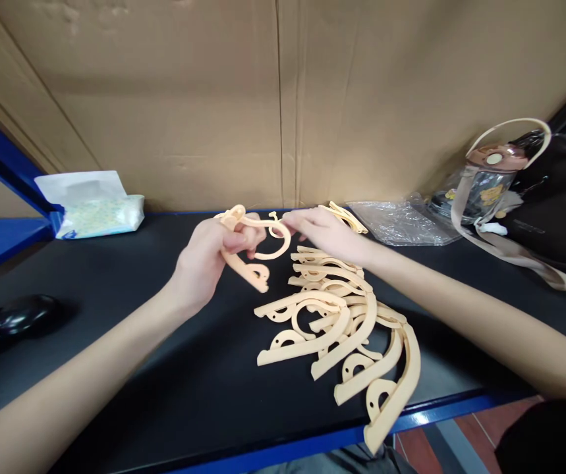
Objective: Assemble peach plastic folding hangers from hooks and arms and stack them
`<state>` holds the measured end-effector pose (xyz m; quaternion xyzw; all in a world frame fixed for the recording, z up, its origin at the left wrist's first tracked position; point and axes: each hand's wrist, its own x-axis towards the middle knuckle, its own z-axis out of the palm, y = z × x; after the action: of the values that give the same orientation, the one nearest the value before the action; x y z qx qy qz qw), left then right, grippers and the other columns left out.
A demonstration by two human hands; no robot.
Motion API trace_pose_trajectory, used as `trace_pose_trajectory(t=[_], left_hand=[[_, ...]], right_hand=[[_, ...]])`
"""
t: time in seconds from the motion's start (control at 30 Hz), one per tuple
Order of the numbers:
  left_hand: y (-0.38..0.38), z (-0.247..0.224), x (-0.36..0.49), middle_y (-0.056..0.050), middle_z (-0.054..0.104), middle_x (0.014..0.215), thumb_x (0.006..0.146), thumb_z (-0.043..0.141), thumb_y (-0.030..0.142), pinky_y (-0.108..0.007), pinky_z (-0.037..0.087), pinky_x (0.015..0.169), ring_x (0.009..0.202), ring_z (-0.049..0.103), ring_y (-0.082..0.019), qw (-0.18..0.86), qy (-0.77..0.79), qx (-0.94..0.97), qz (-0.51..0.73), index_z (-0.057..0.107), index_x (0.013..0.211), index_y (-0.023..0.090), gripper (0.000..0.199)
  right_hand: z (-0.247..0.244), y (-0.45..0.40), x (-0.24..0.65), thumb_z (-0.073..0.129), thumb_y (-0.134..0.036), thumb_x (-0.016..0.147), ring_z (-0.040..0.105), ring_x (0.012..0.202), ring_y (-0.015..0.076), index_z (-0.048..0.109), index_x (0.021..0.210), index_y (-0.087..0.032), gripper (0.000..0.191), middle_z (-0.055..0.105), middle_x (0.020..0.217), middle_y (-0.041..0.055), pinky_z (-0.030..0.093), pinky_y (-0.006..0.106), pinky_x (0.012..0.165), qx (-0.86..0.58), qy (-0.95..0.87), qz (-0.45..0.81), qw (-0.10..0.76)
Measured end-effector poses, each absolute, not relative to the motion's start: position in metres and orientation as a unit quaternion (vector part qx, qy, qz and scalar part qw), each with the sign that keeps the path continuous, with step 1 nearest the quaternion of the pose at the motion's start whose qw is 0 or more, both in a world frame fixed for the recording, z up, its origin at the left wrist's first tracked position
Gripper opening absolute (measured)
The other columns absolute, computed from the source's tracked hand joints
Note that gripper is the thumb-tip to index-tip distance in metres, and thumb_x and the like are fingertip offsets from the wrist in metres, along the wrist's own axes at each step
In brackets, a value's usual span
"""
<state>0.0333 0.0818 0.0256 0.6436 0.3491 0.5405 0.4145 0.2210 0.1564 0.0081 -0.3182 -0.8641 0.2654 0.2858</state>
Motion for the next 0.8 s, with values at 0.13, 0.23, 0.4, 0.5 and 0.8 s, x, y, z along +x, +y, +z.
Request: trace_pose_trajectory(t=[0.13,0.23,0.4,0.5,0.8], left_hand=[[0.077,0.029,0.034,-0.002,0.048,0.075,0.068,0.051,0.019,-0.028,0.041,0.064,0.071,0.047,-0.017,0.317,0.369,0.697,0.527,0.05,0.065,0.02,0.004],[0.078,0.03,0.032,0.0,0.053,0.083,0.076,0.057,0.02,-0.025,0.043,0.067,0.073,0.051,-0.016,0.318,0.408,0.682,0.516,0.055,0.079,0.022,0.004],[0.089,0.023,0.03,-0.004,0.062,0.11,0.083,0.059,0.024,-0.026,0.05,0.077,0.092,0.06,-0.018,0.457,0.417,0.592,0.517,0.059,0.116,0.024,0.033],[0.094,0.02,0.029,-0.011,0.063,0.107,0.089,0.044,0.027,-0.027,0.052,0.067,0.08,0.062,-0.018,0.568,0.427,0.478,0.517,0.063,0.107,0.013,0.03],[0.08,0.02,0.038,0.0,0.056,0.066,0.086,0.061,0.035,-0.016,0.032,0.036,0.046,0.044,-0.007,0.52,0.466,0.572,0.429,0.066,0.087,0.014,0.021]], right_hand=[[0.009,0.126,0.201,0.036,-0.033,0.099,0.062,0.091,0.0135,0.063,0.105,-0.014,0.034,0.068,0.099,0.0073,0.048,0.026,0.082,-0.217,-0.751,0.572,0.25],[0.008,0.124,0.204,0.04,-0.04,0.098,0.059,0.072,0.0101,0.062,0.099,-0.013,0.034,0.062,0.081,0.0033,0.05,0.024,0.074,-0.21,-0.703,0.636,0.238],[0.012,0.142,0.221,0.053,-0.035,0.091,0.051,0.065,0.0082,0.06,0.09,-0.015,0.021,0.049,0.072,-0.0034,0.046,0.021,0.062,-0.258,-0.727,0.563,0.296],[0.019,0.15,0.23,0.058,-0.039,0.087,0.048,0.065,0.0086,0.061,0.08,-0.013,0.027,0.048,0.068,-0.003,0.041,0.019,0.059,-0.329,-0.757,0.439,0.356],[0.035,0.125,0.235,0.044,-0.029,0.097,0.061,0.078,0.0154,0.062,0.114,-0.021,0.026,0.068,0.095,0.0029,0.032,0.025,0.061,-0.355,-0.899,-0.071,0.246]])
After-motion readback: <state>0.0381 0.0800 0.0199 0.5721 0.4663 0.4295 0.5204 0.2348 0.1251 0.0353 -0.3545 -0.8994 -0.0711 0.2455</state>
